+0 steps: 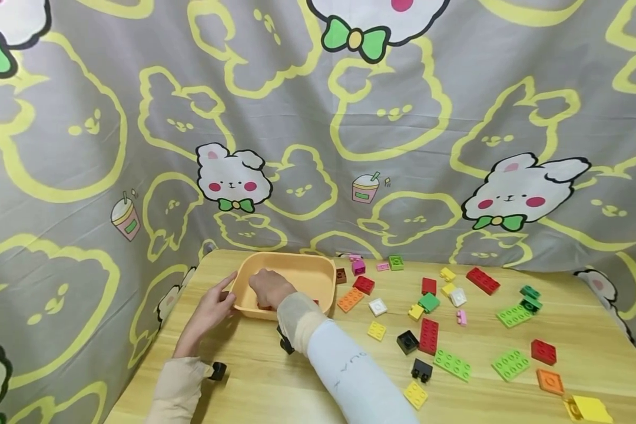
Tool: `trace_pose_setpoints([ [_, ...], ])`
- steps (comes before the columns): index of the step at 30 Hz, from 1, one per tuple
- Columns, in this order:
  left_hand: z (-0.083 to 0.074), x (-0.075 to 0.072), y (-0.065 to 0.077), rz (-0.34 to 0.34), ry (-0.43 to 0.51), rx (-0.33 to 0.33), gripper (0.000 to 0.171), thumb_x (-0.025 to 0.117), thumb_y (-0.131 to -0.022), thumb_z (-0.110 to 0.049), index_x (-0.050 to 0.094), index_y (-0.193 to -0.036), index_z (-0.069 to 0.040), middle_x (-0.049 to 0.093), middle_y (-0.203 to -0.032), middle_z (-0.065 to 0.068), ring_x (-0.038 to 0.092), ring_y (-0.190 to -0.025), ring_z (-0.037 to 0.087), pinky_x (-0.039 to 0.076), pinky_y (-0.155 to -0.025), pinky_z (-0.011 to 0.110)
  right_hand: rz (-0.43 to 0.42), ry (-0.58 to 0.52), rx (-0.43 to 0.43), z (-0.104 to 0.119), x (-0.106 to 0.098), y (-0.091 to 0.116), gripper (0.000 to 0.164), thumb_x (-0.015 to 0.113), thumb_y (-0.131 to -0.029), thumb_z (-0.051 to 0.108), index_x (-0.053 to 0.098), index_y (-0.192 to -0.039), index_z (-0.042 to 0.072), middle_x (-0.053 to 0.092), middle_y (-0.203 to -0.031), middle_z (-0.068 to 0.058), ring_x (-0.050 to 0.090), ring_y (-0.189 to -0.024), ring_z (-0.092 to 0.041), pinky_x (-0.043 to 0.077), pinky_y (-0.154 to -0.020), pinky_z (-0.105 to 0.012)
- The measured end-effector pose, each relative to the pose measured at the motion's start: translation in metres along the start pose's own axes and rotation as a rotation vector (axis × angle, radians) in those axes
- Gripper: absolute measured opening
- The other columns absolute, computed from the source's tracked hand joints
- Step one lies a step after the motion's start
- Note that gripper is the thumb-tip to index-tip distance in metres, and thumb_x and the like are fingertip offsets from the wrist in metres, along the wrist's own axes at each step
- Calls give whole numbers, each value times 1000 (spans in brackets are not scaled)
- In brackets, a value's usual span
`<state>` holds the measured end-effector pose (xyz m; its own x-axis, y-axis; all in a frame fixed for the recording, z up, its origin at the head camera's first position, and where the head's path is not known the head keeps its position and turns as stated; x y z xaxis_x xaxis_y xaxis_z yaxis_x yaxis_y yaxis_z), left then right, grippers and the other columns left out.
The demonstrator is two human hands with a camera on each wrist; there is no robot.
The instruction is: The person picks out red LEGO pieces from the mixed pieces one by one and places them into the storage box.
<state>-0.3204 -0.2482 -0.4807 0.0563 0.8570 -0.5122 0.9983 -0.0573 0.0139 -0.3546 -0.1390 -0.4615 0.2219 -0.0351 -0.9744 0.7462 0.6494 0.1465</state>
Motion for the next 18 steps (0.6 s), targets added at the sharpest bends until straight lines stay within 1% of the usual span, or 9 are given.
trace_pose_setpoints([
  [1,0,1,0,-1,9,-2,59,45,-96,1,32,-154,-3,69,-104,29,67,-79,26,60,-71,41,3,-2,-1,0,0,1,29,75,-75,5,48,-67,14,43,-63,3,39,-58,-12,34,-51,-24],
  [2,0,1,1,-5,7,0,59,45,-96,1,32,-154,-3,69,-104,29,67,-80,26,60,-71,41,5,-11,-5,0,0,2,29,74,-77,5,48,-67,14,42,-63,3,37,-58,-12,33,-51,-24],
  [5,-3,2,-1,-13,-10,15,59,46,-96,2,34,-153,-3,71,-97,25,66,-75,27,58,-65,34,-32,-57,-26,-4,-5,9,21,74,-80,11,55,-71,12,46,-65,3,42,-59,-12,37,-53,-24],
  [7,-5,5,-2,-6,-26,28,59,47,-96,1,34,-153,-2,71,-93,24,66,-74,28,56,-61,29,-74,-87,-45,-9,-12,17,10,73,-83,15,65,-81,9,57,-71,2,50,-64,-13,44,-59,-24],
  [8,-6,6,-3,-3,-31,30,59,47,-96,1,34,-153,-2,71,-91,23,66,-73,29,54,-60,27,-97,-100,-55,-12,-17,22,11,72,-85,17,70,-90,7,65,-79,-1,57,-70,-13,49,-65,-25],
  [9,-6,7,-3,0,-30,31,58,47,-96,1,33,-153,-2,71,-92,23,66,-74,29,55,-60,27,-123,-110,-68,-13,-22,28,18,72,-87,19,72,-98,5,70,-89,-3,63,-79,-15,53,-72,-26],
  [11,-6,7,-2,-2,-31,24,58,46,-97,0,33,-153,-2,71,-93,23,67,-75,28,55,-61,28,-166,-113,-88,-14,-34,42,29,70,-89,19,72,-112,2,71,-106,-8,65,-94,-18,55,-82,-28],
  [13,-5,5,-1,-7,-30,20,58,46,-97,1,32,-154,-2,71,-94,24,66,-75,29,56,-62,29,-204,-135,-108,-12,-46,57,37,68,-91,20,68,-123,0,68,-119,-11,64,-105,-20,54,-90,-31],
  [18,-3,0,3,-22,-47,19,59,45,-96,2,32,-154,-1,68,-84,23,63,-69,29,54,-59,27,-298,-162,-131,-11,-72,102,37,68,-91,18,67,-124,1,67,-118,-12,64,-100,-20,55,-88,-33],
])
Point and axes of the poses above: each hand's wrist, its own y-axis away from the middle knuckle, its own x-axis out of the palm, z = x × y, the point moved 8 cm from there along -y, towards the middle knuckle
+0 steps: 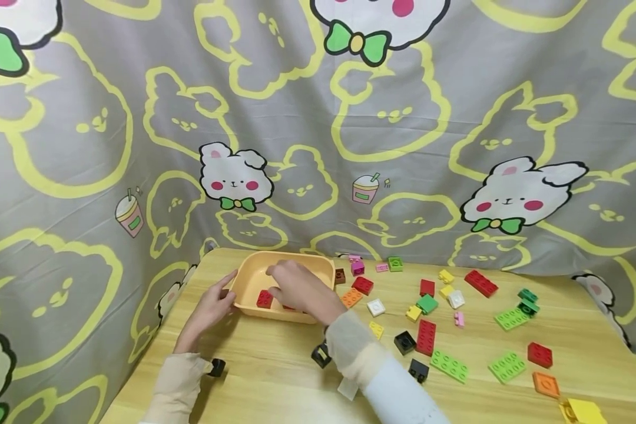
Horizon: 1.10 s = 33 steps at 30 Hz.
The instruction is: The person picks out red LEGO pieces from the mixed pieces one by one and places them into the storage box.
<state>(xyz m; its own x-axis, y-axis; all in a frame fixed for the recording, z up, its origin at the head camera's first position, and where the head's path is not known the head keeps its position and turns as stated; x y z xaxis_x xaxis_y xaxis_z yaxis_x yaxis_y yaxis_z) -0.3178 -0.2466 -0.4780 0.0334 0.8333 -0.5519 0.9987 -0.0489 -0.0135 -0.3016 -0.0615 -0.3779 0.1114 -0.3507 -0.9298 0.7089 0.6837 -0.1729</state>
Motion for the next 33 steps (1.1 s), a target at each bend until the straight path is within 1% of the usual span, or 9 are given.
trace_pose_setpoints([
  [2,1,1,0,3,-14,-1,59,45,-96,1,31,-154,-2,67,-81,22,62,-67,29,52,-58,25,-36,-6,17,-1,-11,18,38,67,-91,17,66,-126,1,66,-119,-11,64,-99,-20,55,-87,-33],
  [4,2,0,-1,-4,-23,-7,59,46,-96,0,32,-154,-3,68,-82,22,62,-67,28,52,-57,25,-61,-8,36,-3,-18,36,40,67,-92,18,64,-127,2,66,-120,-11,64,-99,-19,56,-85,-33],
  [9,4,-2,0,-13,-39,-4,59,47,-96,-2,33,-154,-3,71,-97,24,65,-73,26,52,-58,25,-83,-3,78,-7,-20,76,40,67,-92,21,65,-128,3,67,-117,-10,64,-92,-17,58,-77,-31],
  [13,3,-1,0,-5,-44,4,59,46,-97,-2,32,-154,-2,71,-96,24,65,-72,28,51,-57,24,-114,-1,114,-12,-21,102,39,70,-90,20,66,-125,5,67,-115,-9,65,-91,-17,58,-75,-31],
  [15,3,0,0,-4,-48,8,58,46,-97,-1,32,-154,-1,71,-94,23,64,-71,29,50,-55,23,-130,5,139,-14,-23,115,39,70,-89,21,66,-125,7,67,-116,-7,64,-95,-18,58,-77,-33],
  [19,2,0,0,-5,-55,7,58,46,-97,-1,33,-153,-2,70,-89,21,62,-67,29,48,-53,23,-167,9,181,-17,-31,137,39,72,-88,23,67,-124,9,67,-118,-4,63,-103,-18,57,-83,-36],
  [23,2,1,0,-6,-53,3,58,47,-97,-2,33,-153,-2,70,-92,22,63,-68,28,49,-55,23,-220,-7,216,-20,-42,156,39,74,-85,20,68,-123,11,67,-120,-5,64,-106,-21,57,-85,-41],
  [29,2,0,0,-8,-54,-7,58,47,-97,-3,34,-153,-3,70,-102,26,66,-74,28,52,-59,25,-277,-12,280,-32,-56,180,42,77,-82,17,68,-123,11,69,-114,-3,66,-100,-20,59,-81,-40],
  [33,2,1,-1,-3,-63,-8,58,47,-97,-3,33,-154,-3,70,-98,25,65,-73,29,52,-59,26,-338,-25,281,-45,-68,193,39,77,-82,13,69,-120,7,70,-112,-6,67,-96,-22,60,-75,-40],
])
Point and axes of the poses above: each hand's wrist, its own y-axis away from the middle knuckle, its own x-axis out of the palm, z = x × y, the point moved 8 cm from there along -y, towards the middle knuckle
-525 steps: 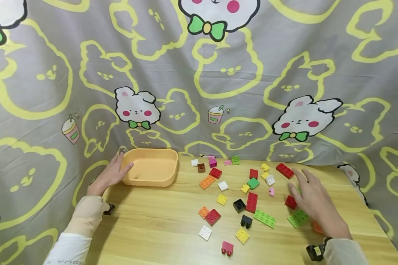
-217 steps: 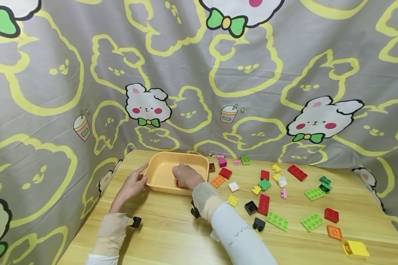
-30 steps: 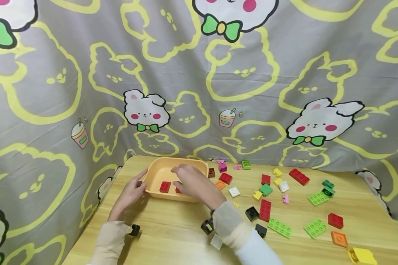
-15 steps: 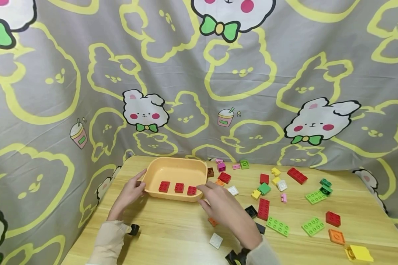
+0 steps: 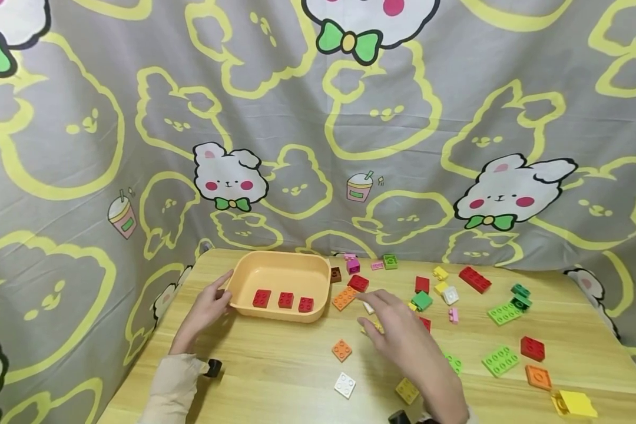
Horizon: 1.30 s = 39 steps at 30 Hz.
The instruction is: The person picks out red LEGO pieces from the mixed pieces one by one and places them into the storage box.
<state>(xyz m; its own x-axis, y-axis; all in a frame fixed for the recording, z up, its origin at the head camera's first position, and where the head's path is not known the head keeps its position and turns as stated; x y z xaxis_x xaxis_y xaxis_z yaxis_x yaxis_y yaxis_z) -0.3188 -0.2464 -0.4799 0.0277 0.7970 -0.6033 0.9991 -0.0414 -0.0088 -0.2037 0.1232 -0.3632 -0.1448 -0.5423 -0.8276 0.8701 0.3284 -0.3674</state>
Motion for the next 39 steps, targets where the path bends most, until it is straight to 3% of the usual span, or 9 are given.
trace_pose_setpoints([
  [6,-2,0,-1,4,6,7,59,45,-97,-3,32,-154,-4,70,-89,21,63,-69,31,51,-59,26,-11,7,60,-28,-15,5,39,77,-81,11,68,-119,3,69,-113,-13,66,-94,-30,59,-72,-47],
  [13,0,-2,1,-2,-4,3,59,46,-97,-3,33,-154,-3,70,-87,20,64,-70,30,52,-59,26,70,49,156,-69,-24,15,43,78,-79,9,67,-119,-1,66,-118,-23,56,-112,-46,50,-86,-62],
  [17,-1,-1,0,3,-4,9,59,46,-97,-3,32,-154,-3,69,-85,20,64,-70,31,51,-58,25,117,46,206,-91,-22,22,42,78,-80,9,68,-119,-1,66,-117,-23,58,-107,-46,51,-83,-62],
  [22,-2,-3,-1,-2,-10,19,58,46,-97,-3,33,-153,-2,71,-89,23,67,-74,30,55,-59,28,170,24,242,-107,-12,25,43,79,-78,8,67,-118,-2,66,-115,-23,60,-101,-45,52,-78,-60],
  [30,-1,-4,-1,-17,-23,22,59,47,-95,-2,34,-153,-2,72,-92,23,67,-73,30,53,-58,25,335,-11,369,-135,18,32,45,79,-77,7,65,-119,-3,63,-114,-30,57,-103,-47,52,-81,-59],
  [39,-1,0,-1,-1,-28,11,59,46,-96,-5,33,-154,-3,71,-96,23,66,-74,29,54,-61,28,316,52,296,-140,36,31,46,85,-71,13,67,-109,-6,64,-101,-21,59,-90,-37,53,-77,-54],
])
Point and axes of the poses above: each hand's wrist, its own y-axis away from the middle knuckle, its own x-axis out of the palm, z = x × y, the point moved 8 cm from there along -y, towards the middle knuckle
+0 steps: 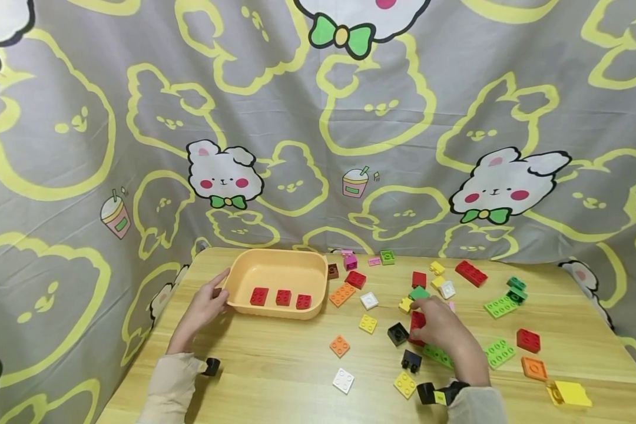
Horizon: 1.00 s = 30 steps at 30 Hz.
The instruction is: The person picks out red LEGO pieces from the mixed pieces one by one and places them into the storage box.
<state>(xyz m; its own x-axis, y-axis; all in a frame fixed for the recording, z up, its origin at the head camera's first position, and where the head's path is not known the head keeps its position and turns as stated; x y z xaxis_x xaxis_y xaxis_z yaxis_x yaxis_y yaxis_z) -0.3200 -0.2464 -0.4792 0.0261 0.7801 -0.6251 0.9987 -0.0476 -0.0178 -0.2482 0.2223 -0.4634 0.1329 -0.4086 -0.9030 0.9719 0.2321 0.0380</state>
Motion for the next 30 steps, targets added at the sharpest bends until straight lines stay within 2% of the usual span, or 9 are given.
trace_pose_setpoints([
  [7,1,0,0,3,16,-6,59,46,-97,-5,33,-154,-4,71,-98,24,67,-77,28,55,-63,29,-4,1,102,-7,5,-4,37,78,-79,12,67,-108,-8,59,-96,-21,51,-79,-29,50,-65,-44],
  [13,1,0,-1,5,15,-2,59,45,-96,-4,32,-154,-3,70,-103,27,68,-78,25,57,-64,29,7,0,176,-12,8,-6,39,77,-81,17,66,-107,-10,60,-95,-23,52,-84,-34,50,-70,-49],
  [19,1,1,-1,8,15,-6,59,45,-97,-4,32,-154,-4,71,-92,23,66,-76,29,56,-63,29,14,-14,231,-13,9,-8,38,76,-82,17,66,-105,-11,64,-89,-20,54,-77,-29,52,-66,-46],
  [24,1,2,-1,13,26,-7,58,45,-98,-4,32,-154,-4,71,-97,24,67,-77,28,57,-66,33,32,-32,284,-15,11,-8,38,75,-82,17,65,-107,-10,65,-86,-18,55,-70,-25,52,-61,-42],
  [30,2,1,-1,8,19,-11,58,45,-97,-4,32,-154,-4,70,-86,18,64,-70,29,53,-61,28,40,-31,306,-13,12,-7,34,74,-80,15,64,-102,-8,62,-79,-13,53,-66,-24,49,-58,-40],
])
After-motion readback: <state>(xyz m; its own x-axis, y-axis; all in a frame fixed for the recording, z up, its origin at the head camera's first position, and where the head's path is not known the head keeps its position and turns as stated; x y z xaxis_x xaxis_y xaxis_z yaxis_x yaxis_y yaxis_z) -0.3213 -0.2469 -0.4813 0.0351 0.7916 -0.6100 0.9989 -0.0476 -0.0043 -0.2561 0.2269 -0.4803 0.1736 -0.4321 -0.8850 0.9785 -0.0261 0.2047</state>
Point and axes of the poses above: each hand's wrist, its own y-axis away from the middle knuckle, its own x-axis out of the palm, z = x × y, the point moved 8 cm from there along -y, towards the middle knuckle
